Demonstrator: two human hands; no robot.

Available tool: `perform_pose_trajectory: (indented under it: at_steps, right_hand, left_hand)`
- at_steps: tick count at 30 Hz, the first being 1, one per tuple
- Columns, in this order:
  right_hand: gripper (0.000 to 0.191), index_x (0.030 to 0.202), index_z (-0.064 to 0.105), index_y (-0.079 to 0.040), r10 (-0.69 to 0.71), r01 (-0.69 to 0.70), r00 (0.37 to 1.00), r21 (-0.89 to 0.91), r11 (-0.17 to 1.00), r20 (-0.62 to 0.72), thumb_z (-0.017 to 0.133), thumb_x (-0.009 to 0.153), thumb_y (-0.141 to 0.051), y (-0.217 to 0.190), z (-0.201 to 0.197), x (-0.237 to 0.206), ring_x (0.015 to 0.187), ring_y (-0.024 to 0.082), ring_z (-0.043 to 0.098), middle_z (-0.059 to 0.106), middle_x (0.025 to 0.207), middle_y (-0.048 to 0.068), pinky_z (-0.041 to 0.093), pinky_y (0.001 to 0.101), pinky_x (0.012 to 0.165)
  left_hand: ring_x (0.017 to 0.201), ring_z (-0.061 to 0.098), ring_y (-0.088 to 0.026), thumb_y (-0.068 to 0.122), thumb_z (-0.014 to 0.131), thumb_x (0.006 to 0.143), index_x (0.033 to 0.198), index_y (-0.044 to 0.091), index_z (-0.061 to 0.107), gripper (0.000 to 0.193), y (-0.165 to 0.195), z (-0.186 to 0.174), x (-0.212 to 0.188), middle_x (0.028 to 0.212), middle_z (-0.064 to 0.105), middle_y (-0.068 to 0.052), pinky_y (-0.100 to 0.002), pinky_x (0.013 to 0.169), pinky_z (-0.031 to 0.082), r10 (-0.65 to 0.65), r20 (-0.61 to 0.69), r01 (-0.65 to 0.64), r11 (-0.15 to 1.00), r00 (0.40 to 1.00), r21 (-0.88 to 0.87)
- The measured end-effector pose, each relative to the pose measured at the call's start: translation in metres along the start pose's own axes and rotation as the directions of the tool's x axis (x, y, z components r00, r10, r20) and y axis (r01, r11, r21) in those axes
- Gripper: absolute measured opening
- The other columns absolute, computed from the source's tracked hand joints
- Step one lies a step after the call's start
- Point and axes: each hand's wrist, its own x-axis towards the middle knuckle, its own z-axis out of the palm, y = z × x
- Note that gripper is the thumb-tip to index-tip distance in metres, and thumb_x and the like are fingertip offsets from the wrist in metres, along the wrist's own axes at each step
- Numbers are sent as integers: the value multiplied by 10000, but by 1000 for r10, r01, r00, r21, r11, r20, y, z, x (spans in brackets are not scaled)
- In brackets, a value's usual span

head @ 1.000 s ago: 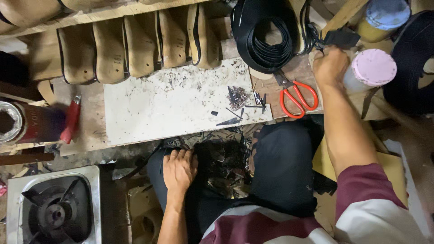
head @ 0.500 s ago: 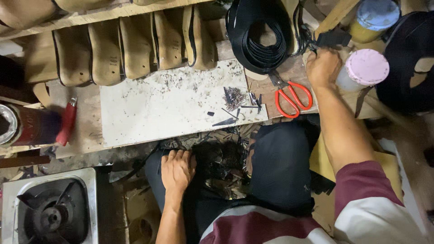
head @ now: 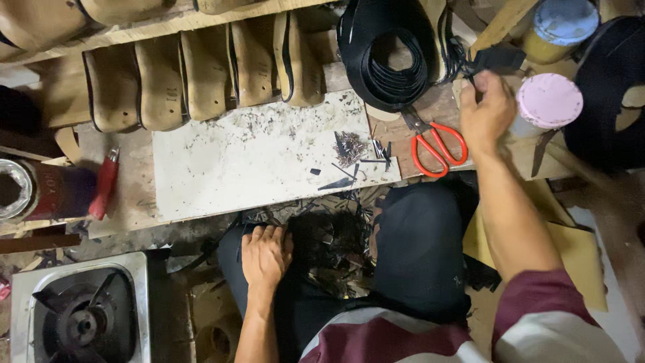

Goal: The person sits on the floor of a shoe workshop and trims the edges of a black foam shoe upper with red-handled scissors, rotating the piece while cutting. They then set the trimmed piece on the workbench and handle small cut pieces near a pink container.

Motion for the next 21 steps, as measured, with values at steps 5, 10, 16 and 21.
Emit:
perform_pose_trajectory:
  at_steps: [5,10,16,21]
  right_hand:
    - [405,1233,687,6,-348,357,933,-345,868,89,722,830,3,-14,-62,20,1083,357,615,662,1167,174,470,467,1007]
    - [442,1313,678,-9,-391,462,880,-294,837,271,811,901,-98,-6,-87,55,1187,368,619,672,1307,181,482,467,1067]
    - [363,1236,690,12,-263,320,927,-199,926,267,775,961,-207,19,-73,58,962,373,662,686,1085,197,525,467,906]
    - [318,1158,729,12,-153,215,958,-253,943,240,791,996,-253,27,-58,65,897,368,684,701,975,184,530,466,852]
  left_hand:
    - [947,631,-263,304,657,879,1022,94,750,270,-5,3,-2,979,724,-51,-431,812,452,7,13,-7,1000,1000,9]
    - [969,630,-270,312,668,869,1005,92,746,270,-4,5,-1,1003,725,-58,-428,812,451,10,-7,-10,1000,1000,21]
    - [986,627,-253,312,682,884,1010,122,740,235,-1,1,1,1015,723,-38,-425,846,450,-41,118,42,999,992,-4]
    - [988,630,-252,305,702,817,1038,111,740,296,-2,-2,1,1015,723,-40,-423,828,448,-14,83,11,999,996,37]
